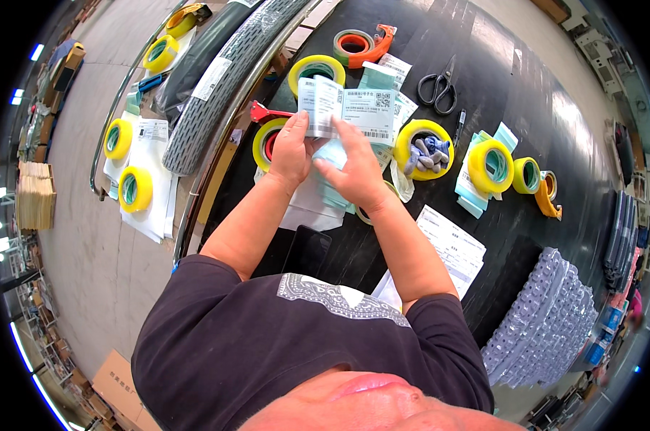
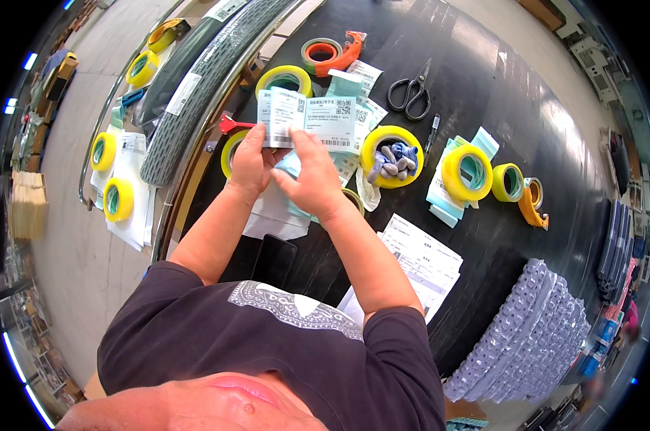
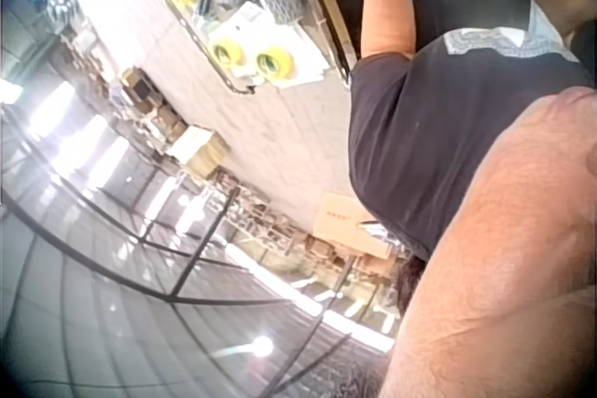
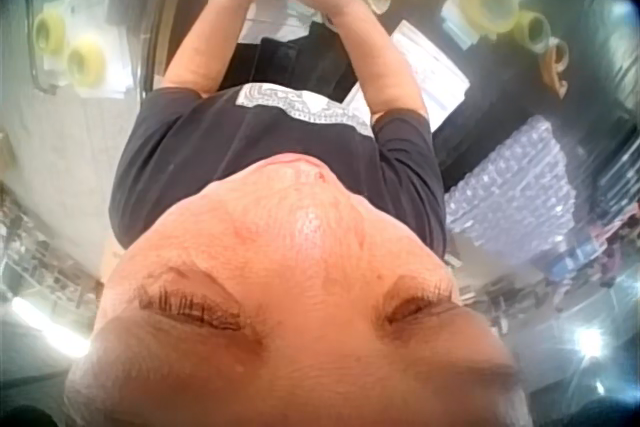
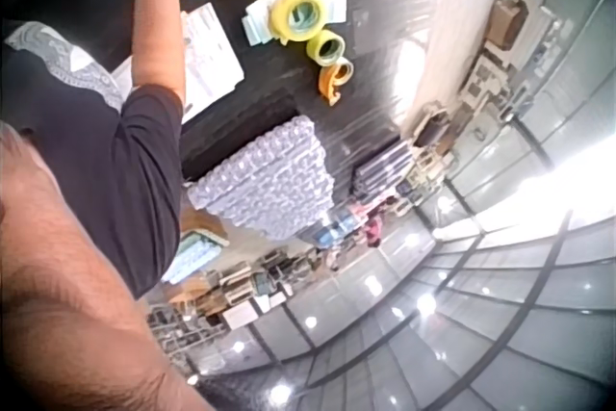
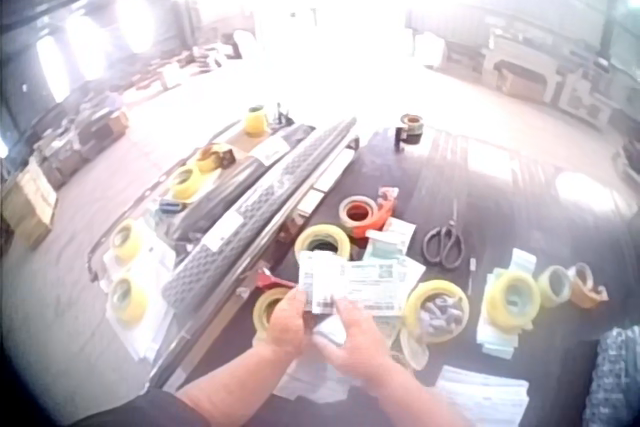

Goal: The person stacks wrapped cylindrical items on a table and then sorts through a pile of shipping labels. They pick up, separate, and examine the labels while handling the packages.

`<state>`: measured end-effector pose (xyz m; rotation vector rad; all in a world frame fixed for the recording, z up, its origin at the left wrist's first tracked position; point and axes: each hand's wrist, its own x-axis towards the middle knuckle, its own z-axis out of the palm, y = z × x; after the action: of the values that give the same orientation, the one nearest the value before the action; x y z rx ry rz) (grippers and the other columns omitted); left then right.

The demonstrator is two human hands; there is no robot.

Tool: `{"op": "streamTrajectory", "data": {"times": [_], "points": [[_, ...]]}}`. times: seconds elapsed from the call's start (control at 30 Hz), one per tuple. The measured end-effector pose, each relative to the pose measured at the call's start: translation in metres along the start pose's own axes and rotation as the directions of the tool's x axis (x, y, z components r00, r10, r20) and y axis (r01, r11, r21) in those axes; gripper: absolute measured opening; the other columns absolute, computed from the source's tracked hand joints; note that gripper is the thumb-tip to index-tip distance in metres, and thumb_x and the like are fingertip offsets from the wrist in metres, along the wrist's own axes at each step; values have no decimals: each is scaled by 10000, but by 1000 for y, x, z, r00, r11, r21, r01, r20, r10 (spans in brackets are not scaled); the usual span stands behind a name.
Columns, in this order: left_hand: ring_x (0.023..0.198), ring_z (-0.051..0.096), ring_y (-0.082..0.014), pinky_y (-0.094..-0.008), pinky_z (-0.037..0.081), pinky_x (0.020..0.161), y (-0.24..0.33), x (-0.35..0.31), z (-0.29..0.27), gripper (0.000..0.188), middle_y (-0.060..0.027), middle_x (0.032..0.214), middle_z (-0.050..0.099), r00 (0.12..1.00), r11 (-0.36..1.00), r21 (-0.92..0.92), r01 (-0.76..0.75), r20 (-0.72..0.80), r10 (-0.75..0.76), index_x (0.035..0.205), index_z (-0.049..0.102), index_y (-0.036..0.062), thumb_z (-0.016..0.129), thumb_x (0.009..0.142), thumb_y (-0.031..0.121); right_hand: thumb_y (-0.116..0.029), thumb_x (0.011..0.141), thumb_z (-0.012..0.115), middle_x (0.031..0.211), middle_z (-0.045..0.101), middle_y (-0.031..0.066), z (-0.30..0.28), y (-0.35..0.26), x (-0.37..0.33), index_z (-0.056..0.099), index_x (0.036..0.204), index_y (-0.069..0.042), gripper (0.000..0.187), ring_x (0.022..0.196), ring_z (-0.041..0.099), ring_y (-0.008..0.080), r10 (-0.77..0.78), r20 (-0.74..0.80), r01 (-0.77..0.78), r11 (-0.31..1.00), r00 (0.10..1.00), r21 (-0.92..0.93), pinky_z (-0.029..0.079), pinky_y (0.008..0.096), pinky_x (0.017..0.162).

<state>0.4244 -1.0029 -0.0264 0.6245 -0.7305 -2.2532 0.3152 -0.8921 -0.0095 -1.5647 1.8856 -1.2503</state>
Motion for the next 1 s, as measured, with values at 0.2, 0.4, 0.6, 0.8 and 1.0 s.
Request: {"op": "streamTrajectory", "data": {"times": [0.2,0.4,0.6,0.8,1.0], "points": [[1083,604,-202,-362,497,945,-4,0,11,338,-102,1219,600,995,954,298,-35,-83,62,1319,488,2,414,1021,142,-223,745,740,1383,481,212,6,11,-5,492,1326,-4,669,1304,407,409,-74,-27,71,992,997,-106,320,460,1098],[1084,605,-204,-350,497,950,-7,3,-2,353,-105,1220,593,988,975,214,-53,-133,83,1348,457,-3,415,1022,124,-181,774,717,1396,434,274,-16,41,1,446,1349,11,664,1294,423,391,13,-417,-150,943,909,-298,324,443,1090],[1091,599,-202,-363,498,948,-7,4,-7,356,-102,1224,590,988,981,185,-52,-134,78,1350,453,1,419,1021,132,-130,795,699,1385,427,280,-29,51,14,315,1384,107,742,1252,478,346,332,-325,-255,932,885,258,376,383,1057],[1081,601,-191,-359,499,946,-5,4,-4,345,-95,1204,601,986,983,176,-50,-146,76,1337,468,3,422,1019,130,-155,823,698,1316,534,228,-19,23,6,318,1412,69,736,1204,535,299,356,-248,-197,846,901,495,406,359,1027],[1041,613,-169,-322,517,879,-4,3,2,321,-76,1176,619,982,978,204,-40,-171,75,1303,495,15,422,1019,145,-217,758,742,1369,496,225,3,11,-5,487,1330,5,664,1270,455,394,-35,-56,39,997,998,61,338,440,1089]]}}
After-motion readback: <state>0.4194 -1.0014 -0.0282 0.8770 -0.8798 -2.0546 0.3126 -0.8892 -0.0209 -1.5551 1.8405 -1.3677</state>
